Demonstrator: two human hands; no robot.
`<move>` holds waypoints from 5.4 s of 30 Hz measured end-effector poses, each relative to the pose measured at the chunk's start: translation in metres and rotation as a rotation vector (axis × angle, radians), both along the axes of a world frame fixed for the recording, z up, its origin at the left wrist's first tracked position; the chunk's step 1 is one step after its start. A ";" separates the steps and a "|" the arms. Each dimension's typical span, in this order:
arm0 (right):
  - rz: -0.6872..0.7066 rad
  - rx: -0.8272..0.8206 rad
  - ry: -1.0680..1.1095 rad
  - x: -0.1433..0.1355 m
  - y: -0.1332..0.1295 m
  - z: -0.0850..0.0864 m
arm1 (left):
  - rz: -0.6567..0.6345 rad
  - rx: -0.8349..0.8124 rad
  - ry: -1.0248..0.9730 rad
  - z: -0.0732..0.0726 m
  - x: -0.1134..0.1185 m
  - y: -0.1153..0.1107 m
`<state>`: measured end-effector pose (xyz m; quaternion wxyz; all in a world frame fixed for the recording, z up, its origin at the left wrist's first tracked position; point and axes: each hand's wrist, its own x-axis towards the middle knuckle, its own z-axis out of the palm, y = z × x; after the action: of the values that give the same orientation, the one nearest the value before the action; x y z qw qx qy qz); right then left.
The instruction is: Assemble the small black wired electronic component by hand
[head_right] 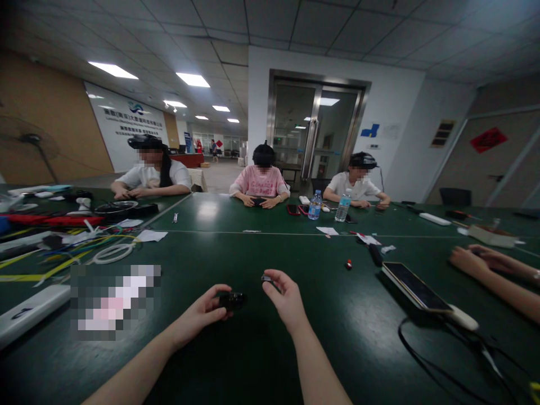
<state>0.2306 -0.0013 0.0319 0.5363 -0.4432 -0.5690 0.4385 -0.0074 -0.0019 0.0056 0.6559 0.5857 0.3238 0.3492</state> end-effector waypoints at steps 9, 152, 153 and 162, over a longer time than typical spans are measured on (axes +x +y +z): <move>-0.071 0.003 0.133 0.007 0.002 0.002 | -0.006 -0.004 0.021 -0.003 -0.003 0.002; 0.250 -0.085 -0.425 -0.036 -0.020 0.004 | -0.022 -0.035 -0.008 -0.001 -0.001 0.001; 0.246 -0.084 -0.427 -0.036 -0.019 0.003 | -0.024 -0.036 -0.009 -0.001 0.000 0.001; 0.257 -0.055 -0.397 -0.039 -0.016 -0.003 | -0.033 -0.017 0.003 -0.001 0.002 0.001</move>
<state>0.1918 -0.0172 0.0290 0.3416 -0.4591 -0.7028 0.4227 -0.0052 -0.0005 0.0042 0.6661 0.5859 0.3180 0.3346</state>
